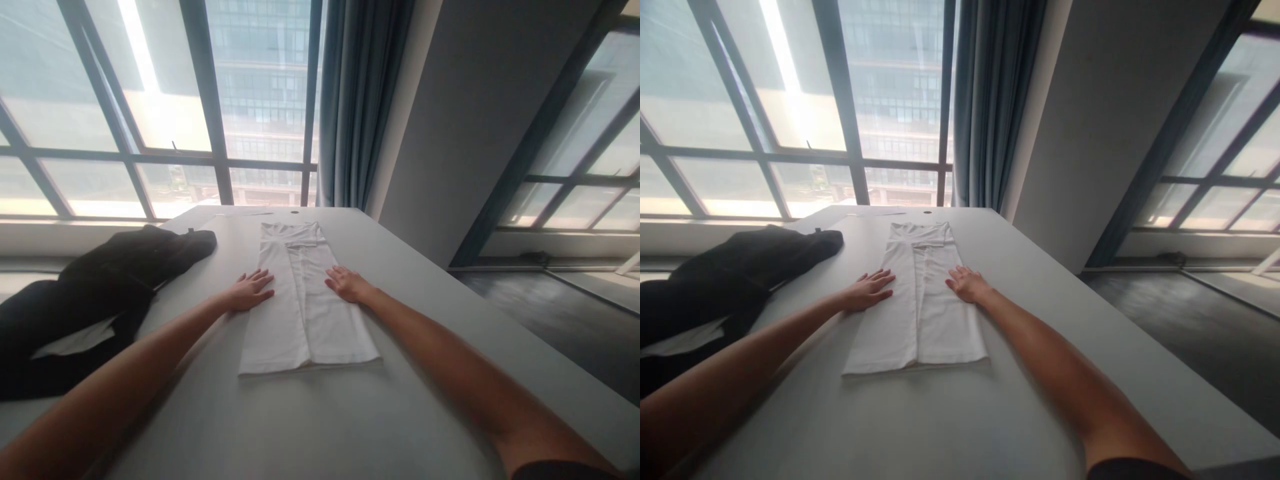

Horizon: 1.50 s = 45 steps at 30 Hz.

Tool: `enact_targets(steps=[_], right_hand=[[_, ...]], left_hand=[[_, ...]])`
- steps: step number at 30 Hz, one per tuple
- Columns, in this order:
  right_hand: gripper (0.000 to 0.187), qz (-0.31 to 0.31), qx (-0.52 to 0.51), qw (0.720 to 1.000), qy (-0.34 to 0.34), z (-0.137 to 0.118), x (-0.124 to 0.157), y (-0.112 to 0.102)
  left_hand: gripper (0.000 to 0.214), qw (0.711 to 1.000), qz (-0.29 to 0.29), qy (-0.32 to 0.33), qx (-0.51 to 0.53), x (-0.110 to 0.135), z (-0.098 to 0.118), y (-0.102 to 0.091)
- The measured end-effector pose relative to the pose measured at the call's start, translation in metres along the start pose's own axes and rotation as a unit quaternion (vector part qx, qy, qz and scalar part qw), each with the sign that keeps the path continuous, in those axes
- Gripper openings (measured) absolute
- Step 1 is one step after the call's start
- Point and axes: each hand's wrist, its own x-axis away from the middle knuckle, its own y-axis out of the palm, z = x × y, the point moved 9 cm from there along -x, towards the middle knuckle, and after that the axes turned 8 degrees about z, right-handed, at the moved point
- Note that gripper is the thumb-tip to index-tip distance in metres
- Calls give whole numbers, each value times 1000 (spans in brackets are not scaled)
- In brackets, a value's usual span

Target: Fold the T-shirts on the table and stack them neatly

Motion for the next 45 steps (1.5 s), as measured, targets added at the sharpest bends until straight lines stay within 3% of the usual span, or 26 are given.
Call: enact_targets(steps=[5, 10, 13, 18, 22, 26, 31, 33, 36, 38, 40, 42, 45], right_hand=[[50, 36, -20, 998, -48, 11, 46, -8], [53, 19, -94, 991, -96, 24, 67, -19], [53, -8, -136, 983, -125, 20, 77, -29], [35, -13, -195, 967, -164, 4, 85, -38], [18, 32, -259, 954, -151, 3, 80, -40], [29, 50, -300, 942, -141, -1, 81, -48], [43, -61, -315, 939, -121, -10, 94, -58], [49, -97, -375, 917, -98, -13, 96, -60], [50, -31, -472, 881, 10, 1, 85, -60], [42, 9, -477, 871, 119, 16, 79, -49], [34, 9, -458, 866, 201, 25, 80, -35], [34, 8, -445, 865, 232, 28, 82, -30], [48, 18, -439, 872, 216, 28, 84, -35]], left_hand=[[75, 996, -51, 62, 24, 66, 30, 1], [59, 979, -76, 141, 125, 106, 34, -18], [53, 976, -66, 157, 137, 112, 31, -26], [40, 972, 46, 185, 138, 106, 44, -34], [40, 959, 109, 194, 174, 101, 51, -36], [39, 962, 125, 168, 173, 102, 50, -47], [39, 955, 59, 132, 257, 112, 54, -65], [44, 929, 59, 99, 351, 111, 52, -73], [52, 864, 133, -11, 486, 100, 30, -74], [57, 828, 172, -105, 523, 95, 10, -61], [67, 810, 179, -181, 528, 92, -4, -44], [80, 818, 164, -201, 514, 91, -7, -32], [82, 869, 123, -146, 457, 89, 4, -27]])
